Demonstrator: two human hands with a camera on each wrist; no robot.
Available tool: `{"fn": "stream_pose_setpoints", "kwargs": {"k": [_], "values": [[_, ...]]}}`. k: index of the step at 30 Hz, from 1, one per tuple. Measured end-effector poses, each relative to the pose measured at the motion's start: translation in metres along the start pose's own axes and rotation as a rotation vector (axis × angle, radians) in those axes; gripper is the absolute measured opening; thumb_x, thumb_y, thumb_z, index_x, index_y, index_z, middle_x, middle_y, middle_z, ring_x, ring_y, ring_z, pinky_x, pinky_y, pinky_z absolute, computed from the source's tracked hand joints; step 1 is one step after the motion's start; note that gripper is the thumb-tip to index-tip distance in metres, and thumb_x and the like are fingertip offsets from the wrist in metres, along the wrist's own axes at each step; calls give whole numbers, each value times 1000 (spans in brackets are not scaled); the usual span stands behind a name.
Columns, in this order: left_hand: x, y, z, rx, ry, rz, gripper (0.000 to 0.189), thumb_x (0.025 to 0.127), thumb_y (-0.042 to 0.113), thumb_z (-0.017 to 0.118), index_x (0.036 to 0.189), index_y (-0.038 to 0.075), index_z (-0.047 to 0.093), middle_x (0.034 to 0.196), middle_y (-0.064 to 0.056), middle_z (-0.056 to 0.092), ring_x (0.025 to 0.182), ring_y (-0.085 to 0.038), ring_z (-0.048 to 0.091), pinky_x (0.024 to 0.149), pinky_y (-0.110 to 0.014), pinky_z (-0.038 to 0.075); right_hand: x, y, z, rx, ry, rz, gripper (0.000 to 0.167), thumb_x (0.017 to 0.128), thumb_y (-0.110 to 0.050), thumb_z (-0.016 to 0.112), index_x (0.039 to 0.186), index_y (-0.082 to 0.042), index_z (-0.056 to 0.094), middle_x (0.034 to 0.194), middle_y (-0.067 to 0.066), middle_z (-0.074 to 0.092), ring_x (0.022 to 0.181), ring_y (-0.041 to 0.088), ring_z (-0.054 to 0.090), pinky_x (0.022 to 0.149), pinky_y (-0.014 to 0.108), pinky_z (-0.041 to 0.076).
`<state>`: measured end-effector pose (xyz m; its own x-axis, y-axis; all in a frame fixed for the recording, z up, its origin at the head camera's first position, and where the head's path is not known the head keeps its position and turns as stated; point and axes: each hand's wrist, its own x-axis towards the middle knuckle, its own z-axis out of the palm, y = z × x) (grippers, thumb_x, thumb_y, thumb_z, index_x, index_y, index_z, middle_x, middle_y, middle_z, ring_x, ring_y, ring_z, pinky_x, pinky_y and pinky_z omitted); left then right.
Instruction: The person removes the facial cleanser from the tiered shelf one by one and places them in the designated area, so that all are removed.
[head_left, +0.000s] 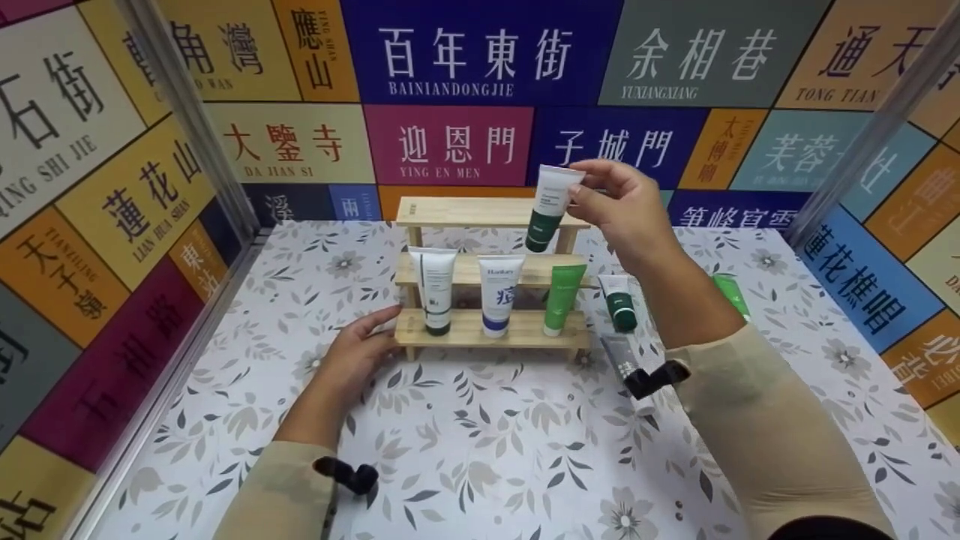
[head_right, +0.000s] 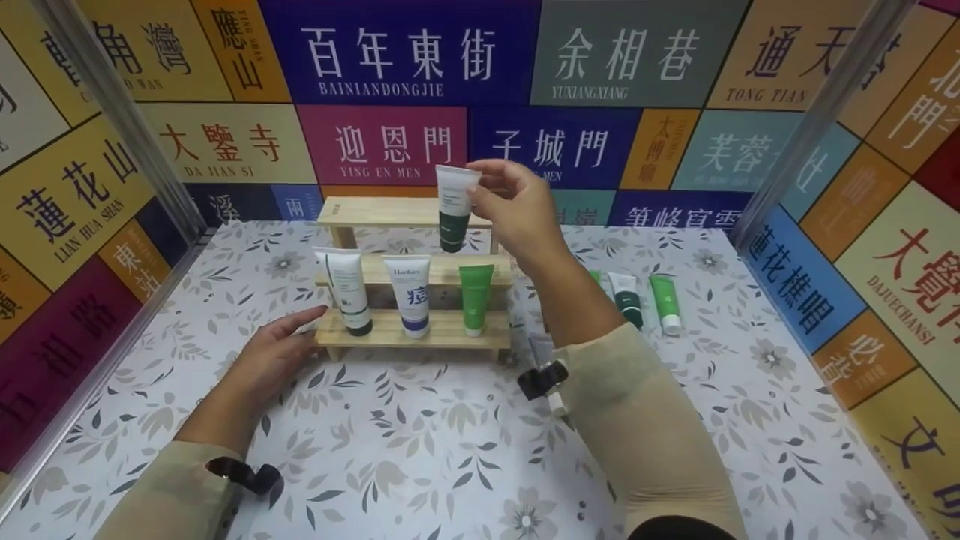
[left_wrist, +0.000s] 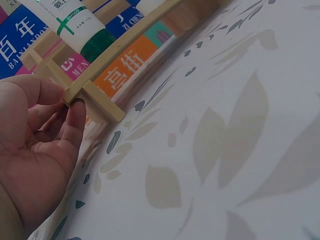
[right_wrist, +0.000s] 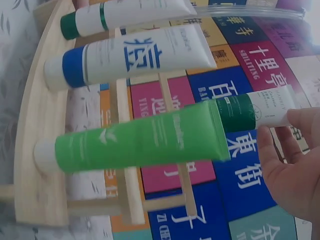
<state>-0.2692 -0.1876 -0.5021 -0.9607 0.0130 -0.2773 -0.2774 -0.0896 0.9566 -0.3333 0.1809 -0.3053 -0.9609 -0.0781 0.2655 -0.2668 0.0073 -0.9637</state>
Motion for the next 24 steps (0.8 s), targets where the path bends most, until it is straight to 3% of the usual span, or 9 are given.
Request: {"fn": "stream_pose_setpoints", "kwargs": {"k": [6, 13, 20, 24], "values": [[1, 0, 0, 6, 3, -1, 56, 99, 13, 69, 153, 24, 59, 151, -3, 66, 133, -18, 68, 118, -37, 48, -13, 7, -31, 33, 51, -34, 31, 99, -10, 75, 130, -8, 72, 114, 6, 67, 116, 24, 70, 92, 26, 63], [1, -5, 1, -23, -3, 50, 56, 100, 10, 70, 154, 16, 58, 152, -11, 65, 121, -13, 72, 103, -28, 55, -30, 24, -61, 40, 123, -60, 32, 99, -11, 76, 131, -7, 72, 112, 6, 67, 112, 22, 70, 90, 25, 63], [1, -1, 1, 1, 16, 1, 56, 99, 14, 72, 152, 24, 60, 151, -2, 66, 131, -17, 68, 116, -36, 48, -48, 40, -91, 116, 165, -76, 32, 99, -4, 73, 131, -5, 70, 108, 6, 69, 106, 18, 71, 86, 25, 64], [0, -1, 1, 6, 16, 6, 56, 99, 12, 70, 153, 23, 59, 152, -4, 66, 131, -18, 68, 117, -37, 48, -59, 49, -106, 109, 205, -38, 34, 99, -5, 74, 133, -8, 69, 111, 4, 70, 108, 17, 71, 87, 24, 64]]}}
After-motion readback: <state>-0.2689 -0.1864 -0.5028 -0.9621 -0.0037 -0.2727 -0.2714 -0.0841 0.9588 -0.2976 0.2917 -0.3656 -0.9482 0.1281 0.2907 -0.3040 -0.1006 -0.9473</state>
